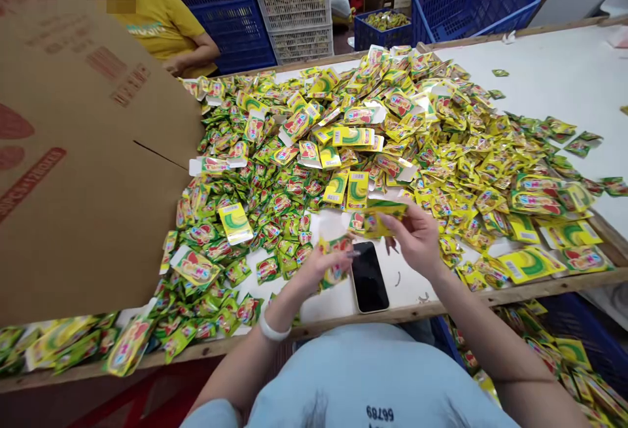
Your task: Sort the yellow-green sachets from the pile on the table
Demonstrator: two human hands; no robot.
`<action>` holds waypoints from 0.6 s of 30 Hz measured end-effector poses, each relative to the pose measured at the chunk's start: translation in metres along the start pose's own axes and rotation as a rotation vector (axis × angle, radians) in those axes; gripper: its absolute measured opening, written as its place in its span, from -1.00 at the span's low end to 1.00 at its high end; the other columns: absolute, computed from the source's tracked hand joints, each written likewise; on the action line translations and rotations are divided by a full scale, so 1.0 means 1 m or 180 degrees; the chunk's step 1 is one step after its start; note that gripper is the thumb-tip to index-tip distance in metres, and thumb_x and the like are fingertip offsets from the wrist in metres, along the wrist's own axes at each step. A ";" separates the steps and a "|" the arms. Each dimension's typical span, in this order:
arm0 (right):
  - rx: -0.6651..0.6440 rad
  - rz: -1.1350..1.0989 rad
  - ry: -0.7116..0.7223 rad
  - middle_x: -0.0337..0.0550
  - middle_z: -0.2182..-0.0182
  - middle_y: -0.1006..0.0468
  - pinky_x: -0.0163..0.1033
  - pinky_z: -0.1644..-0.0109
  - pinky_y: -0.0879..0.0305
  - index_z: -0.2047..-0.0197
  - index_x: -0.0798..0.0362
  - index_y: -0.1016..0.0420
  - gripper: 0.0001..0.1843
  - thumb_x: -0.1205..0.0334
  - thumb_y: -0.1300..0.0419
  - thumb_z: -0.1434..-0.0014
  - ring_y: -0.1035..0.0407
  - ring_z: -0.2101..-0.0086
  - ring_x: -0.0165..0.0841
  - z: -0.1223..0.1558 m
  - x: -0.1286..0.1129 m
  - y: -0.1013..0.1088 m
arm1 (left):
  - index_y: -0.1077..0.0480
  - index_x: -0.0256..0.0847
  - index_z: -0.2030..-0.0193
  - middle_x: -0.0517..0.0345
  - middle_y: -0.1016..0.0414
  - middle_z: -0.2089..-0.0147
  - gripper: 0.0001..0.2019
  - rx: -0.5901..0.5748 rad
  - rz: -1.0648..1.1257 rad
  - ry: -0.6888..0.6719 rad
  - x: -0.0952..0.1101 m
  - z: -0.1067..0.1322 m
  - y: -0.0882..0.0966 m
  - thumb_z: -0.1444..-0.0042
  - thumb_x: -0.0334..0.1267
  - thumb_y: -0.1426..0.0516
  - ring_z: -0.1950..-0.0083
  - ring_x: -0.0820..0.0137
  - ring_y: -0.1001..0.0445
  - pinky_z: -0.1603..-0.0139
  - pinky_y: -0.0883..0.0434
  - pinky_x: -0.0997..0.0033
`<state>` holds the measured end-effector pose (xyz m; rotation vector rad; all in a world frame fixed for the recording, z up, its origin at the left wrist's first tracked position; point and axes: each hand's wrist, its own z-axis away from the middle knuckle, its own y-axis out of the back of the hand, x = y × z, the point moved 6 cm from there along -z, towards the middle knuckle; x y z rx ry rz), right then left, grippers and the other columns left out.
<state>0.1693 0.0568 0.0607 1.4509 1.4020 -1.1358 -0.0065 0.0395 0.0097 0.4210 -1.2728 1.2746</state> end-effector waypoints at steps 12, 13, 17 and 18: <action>-0.2514 0.2099 0.0718 -0.10 0.27 -0.44 -0.26 0.22 -0.37 0.10 0.05 -0.55 -0.78 0.34 -0.07 -0.36 -0.40 0.28 -0.32 0.015 -0.023 -0.028 | -0.31 -0.24 0.38 0.25 -0.35 0.50 -0.63 -0.1087 -0.0903 0.0296 -0.014 0.005 -0.032 0.01 0.00 -0.31 0.48 0.48 -0.31 0.44 -0.29 0.45; -0.2644 0.2224 0.0642 -0.10 0.27 -0.44 -0.26 0.24 -0.37 0.11 0.06 -0.55 -0.78 0.36 -0.07 -0.35 -0.40 0.30 -0.32 0.016 -0.024 -0.027 | -0.30 -0.24 0.35 0.26 -0.35 0.49 -0.63 -0.1088 -0.0921 0.0314 -0.019 0.004 -0.032 0.01 -0.02 -0.32 0.48 0.49 -0.32 0.43 -0.31 0.46; -0.2893 0.1871 0.0431 -0.11 0.19 -0.52 -0.26 0.17 -0.38 -0.05 -0.01 -0.48 -0.74 0.32 -0.08 -0.36 -0.44 0.27 -0.33 0.021 -0.030 -0.020 | -0.26 -0.20 0.12 0.33 -0.33 0.41 -0.54 -0.1187 -0.0890 0.0391 -0.026 0.002 -0.030 0.05 -0.11 -0.36 0.46 0.52 -0.34 0.42 -0.32 0.48; -0.2785 0.1707 0.0333 -0.13 0.19 -0.54 -0.27 0.18 -0.37 -0.07 -0.02 -0.46 -0.74 0.28 -0.08 -0.37 -0.44 0.28 -0.34 0.021 -0.028 -0.017 | -0.23 -0.19 0.05 0.34 -0.32 0.41 -0.50 -0.1232 -0.0868 0.0379 -0.026 0.003 -0.030 0.04 -0.12 -0.35 0.46 0.52 -0.32 0.42 -0.31 0.49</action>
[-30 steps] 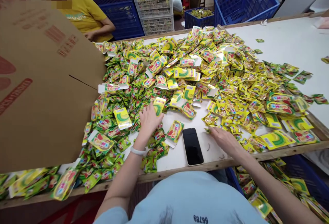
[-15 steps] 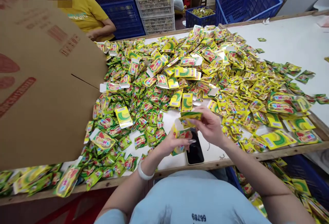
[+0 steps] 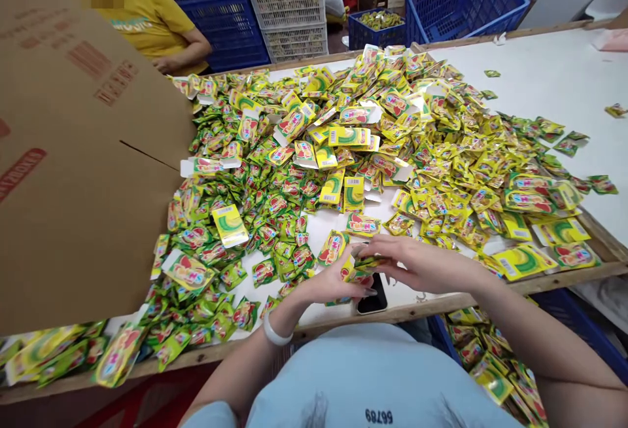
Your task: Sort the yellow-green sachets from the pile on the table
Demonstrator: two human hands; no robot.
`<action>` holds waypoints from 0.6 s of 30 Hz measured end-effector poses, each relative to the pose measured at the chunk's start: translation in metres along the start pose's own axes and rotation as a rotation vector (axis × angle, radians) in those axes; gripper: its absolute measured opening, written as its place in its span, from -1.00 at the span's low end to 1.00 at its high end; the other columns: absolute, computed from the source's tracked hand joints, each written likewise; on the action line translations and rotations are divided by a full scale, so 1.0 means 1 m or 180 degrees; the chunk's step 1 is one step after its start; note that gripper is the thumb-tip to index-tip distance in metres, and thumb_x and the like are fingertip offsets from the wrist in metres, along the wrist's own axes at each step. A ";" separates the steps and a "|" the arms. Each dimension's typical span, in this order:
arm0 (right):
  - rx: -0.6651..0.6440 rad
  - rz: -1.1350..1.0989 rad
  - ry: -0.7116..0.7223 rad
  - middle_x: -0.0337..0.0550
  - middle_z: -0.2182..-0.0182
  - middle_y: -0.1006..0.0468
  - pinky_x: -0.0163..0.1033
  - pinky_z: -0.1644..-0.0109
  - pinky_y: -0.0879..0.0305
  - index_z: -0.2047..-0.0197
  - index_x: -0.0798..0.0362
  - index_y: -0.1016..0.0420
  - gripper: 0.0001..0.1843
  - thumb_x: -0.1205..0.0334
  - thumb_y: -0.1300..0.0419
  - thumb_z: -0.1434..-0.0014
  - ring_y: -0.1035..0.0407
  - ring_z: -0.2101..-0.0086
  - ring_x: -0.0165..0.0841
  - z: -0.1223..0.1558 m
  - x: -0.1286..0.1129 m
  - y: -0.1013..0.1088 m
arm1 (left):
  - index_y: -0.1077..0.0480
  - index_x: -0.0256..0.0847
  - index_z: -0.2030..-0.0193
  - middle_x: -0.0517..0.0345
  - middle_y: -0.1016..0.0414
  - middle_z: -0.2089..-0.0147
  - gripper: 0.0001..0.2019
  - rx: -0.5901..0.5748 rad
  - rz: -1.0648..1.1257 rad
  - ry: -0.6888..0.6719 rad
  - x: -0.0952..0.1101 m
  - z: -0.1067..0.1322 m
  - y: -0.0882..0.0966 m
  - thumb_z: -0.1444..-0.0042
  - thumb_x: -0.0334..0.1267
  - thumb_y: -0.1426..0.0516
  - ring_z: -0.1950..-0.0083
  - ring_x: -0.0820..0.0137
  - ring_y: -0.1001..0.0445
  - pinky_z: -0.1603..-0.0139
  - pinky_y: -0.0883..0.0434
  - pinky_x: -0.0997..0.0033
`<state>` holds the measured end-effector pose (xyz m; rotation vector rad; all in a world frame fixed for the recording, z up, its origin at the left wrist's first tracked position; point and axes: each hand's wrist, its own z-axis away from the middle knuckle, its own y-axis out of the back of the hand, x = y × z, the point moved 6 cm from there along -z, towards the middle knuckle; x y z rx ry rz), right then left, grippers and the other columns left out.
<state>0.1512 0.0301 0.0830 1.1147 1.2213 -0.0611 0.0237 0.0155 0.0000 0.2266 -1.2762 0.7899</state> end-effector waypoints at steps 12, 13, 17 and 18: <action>-0.0465 -0.0916 -0.0238 -0.01 0.04 -0.58 -0.21 -0.02 -0.36 -0.04 0.00 -0.56 -0.66 0.17 0.02 -0.43 -0.47 0.06 -0.28 0.039 0.013 -0.039 | -0.02 -0.13 -0.23 0.28 -0.31 0.24 -0.27 -0.0044 -0.0136 0.0091 -0.027 0.006 -0.022 0.06 -0.34 -0.27 0.29 0.45 -0.34 0.28 -0.31 0.45; -0.0495 -0.0864 -0.0266 0.01 -0.04 -0.53 -0.19 -0.07 -0.34 -0.10 -0.02 -0.54 -0.66 0.17 -0.01 -0.42 -0.44 -0.01 -0.25 0.042 0.013 -0.039 | -0.01 -0.13 -0.23 0.29 -0.30 0.24 -0.26 -0.0058 -0.0074 0.0108 -0.032 0.005 -0.023 0.06 -0.35 -0.26 0.31 0.46 -0.33 0.30 -0.30 0.46; -0.0307 -0.0721 -0.0421 -0.03 0.14 -0.57 -0.25 0.08 -0.38 0.06 -0.01 -0.61 -0.71 0.17 -0.06 -0.40 -0.48 0.14 -0.29 0.044 0.015 -0.056 | -0.01 -0.14 -0.24 0.26 -0.30 0.19 -0.25 -0.0137 -0.0087 0.0172 -0.050 -0.001 -0.030 0.09 -0.38 -0.26 0.34 0.50 -0.33 0.35 -0.30 0.49; -0.0242 -0.0757 -0.0443 -0.07 0.24 -0.59 -0.26 0.13 -0.38 0.14 0.00 -0.63 -0.68 0.18 -0.04 -0.41 -0.48 0.22 -0.31 0.044 0.016 -0.062 | -0.01 -0.14 -0.25 0.23 -0.32 0.16 -0.24 -0.0163 -0.0114 0.0159 -0.051 -0.002 -0.033 0.09 -0.37 -0.26 0.32 0.48 -0.36 0.33 -0.33 0.48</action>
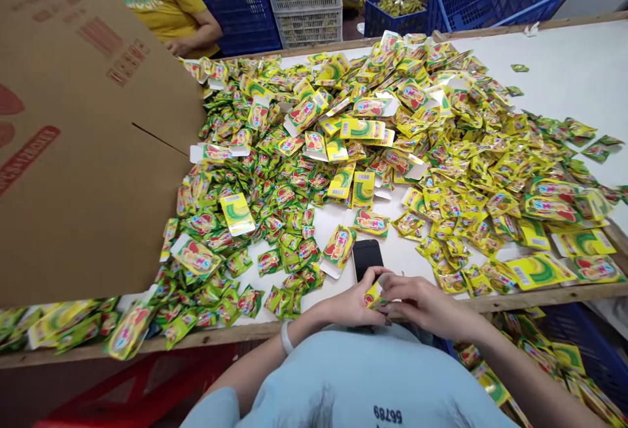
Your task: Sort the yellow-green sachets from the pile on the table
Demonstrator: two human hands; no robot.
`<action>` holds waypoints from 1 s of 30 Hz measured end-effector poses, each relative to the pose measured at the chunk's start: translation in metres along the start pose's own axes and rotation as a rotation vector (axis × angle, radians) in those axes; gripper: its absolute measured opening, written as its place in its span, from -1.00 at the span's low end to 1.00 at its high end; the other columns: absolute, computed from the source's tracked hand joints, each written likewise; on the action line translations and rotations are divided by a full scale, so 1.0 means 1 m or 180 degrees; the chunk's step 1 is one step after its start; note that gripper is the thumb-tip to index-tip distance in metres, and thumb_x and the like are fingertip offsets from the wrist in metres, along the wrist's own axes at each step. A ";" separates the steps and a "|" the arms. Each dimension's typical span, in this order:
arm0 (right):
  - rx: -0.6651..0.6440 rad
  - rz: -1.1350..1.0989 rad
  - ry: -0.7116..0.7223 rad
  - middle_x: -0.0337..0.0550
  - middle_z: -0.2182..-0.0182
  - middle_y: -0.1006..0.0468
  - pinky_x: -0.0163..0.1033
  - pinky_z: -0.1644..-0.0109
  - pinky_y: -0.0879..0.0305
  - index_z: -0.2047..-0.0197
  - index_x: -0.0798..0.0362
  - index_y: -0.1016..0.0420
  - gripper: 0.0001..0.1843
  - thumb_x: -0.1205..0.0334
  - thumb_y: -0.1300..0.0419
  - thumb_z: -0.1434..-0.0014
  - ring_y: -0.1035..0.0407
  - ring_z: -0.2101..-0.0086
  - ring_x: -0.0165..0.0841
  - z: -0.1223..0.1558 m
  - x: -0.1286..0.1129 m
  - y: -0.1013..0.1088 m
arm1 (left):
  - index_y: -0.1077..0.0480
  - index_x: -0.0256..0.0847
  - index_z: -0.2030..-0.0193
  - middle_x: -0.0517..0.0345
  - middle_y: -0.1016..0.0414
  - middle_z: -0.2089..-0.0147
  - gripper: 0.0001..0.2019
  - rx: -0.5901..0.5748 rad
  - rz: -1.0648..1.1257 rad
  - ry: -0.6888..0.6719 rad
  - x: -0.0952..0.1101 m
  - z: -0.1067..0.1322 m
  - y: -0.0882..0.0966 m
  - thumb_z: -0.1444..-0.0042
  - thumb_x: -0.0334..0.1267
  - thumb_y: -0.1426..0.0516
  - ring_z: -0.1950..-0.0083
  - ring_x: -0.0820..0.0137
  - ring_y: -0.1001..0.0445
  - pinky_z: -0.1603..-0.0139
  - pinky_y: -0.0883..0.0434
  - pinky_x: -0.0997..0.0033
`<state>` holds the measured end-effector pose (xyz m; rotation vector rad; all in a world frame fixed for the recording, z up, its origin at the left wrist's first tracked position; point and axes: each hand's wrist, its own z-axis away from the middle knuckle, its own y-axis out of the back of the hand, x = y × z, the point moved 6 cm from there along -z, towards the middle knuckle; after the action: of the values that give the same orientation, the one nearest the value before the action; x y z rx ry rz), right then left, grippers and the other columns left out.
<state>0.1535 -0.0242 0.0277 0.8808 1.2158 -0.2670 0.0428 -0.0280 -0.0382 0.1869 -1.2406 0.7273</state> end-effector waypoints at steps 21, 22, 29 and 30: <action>0.2067 0.3269 -0.1186 0.10 0.14 -0.52 -0.09 0.08 -0.32 -0.13 0.13 -0.42 -0.58 0.07 -0.06 -0.33 -0.37 0.12 -0.06 -0.002 0.082 0.070 | -0.45 -0.17 0.22 -0.02 -0.45 0.05 -0.83 0.3531 -0.3218 -0.0415 0.016 0.099 0.148 -0.17 -0.13 -0.20 -0.10 0.09 -0.38 -0.17 -0.30 -0.01; 0.1979 0.3222 -0.1220 0.13 0.09 -0.49 -0.07 0.04 -0.31 -0.16 0.15 -0.39 -0.53 0.04 -0.09 -0.31 -0.35 0.09 -0.05 -0.005 0.089 0.067 | -0.43 -0.18 0.25 -0.02 -0.45 0.02 -0.81 0.3672 -0.2735 -0.0717 0.019 0.102 0.151 -0.18 -0.10 -0.19 -0.06 0.14 -0.43 -0.11 -0.37 0.07; 0.2755 0.1850 -0.2300 0.27 0.03 -0.43 0.02 -0.07 -0.23 0.01 0.19 -0.40 -0.62 0.14 -0.27 -0.18 -0.26 -0.06 0.08 -0.014 0.126 0.080 | -0.38 -0.23 0.00 0.32 -0.44 0.54 -0.49 0.2986 0.0077 -0.0890 0.019 0.069 0.147 -0.02 0.06 -0.30 0.71 0.50 -0.33 0.69 -0.33 0.53; 0.2851 0.1697 -0.2308 0.25 0.04 -0.45 0.02 -0.06 -0.23 0.04 0.17 -0.40 -0.65 0.18 -0.29 -0.16 -0.28 -0.05 0.07 -0.013 0.127 0.082 | -0.41 -0.25 -0.03 0.30 -0.46 0.52 -0.47 0.2914 0.0172 -0.0904 0.020 0.063 0.142 -0.01 0.05 -0.31 0.68 0.49 -0.37 0.66 -0.37 0.51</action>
<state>0.2405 0.0719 -0.0500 1.6474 0.1112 -0.6470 -0.0893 0.0564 -0.0340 1.0365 -1.0964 1.3136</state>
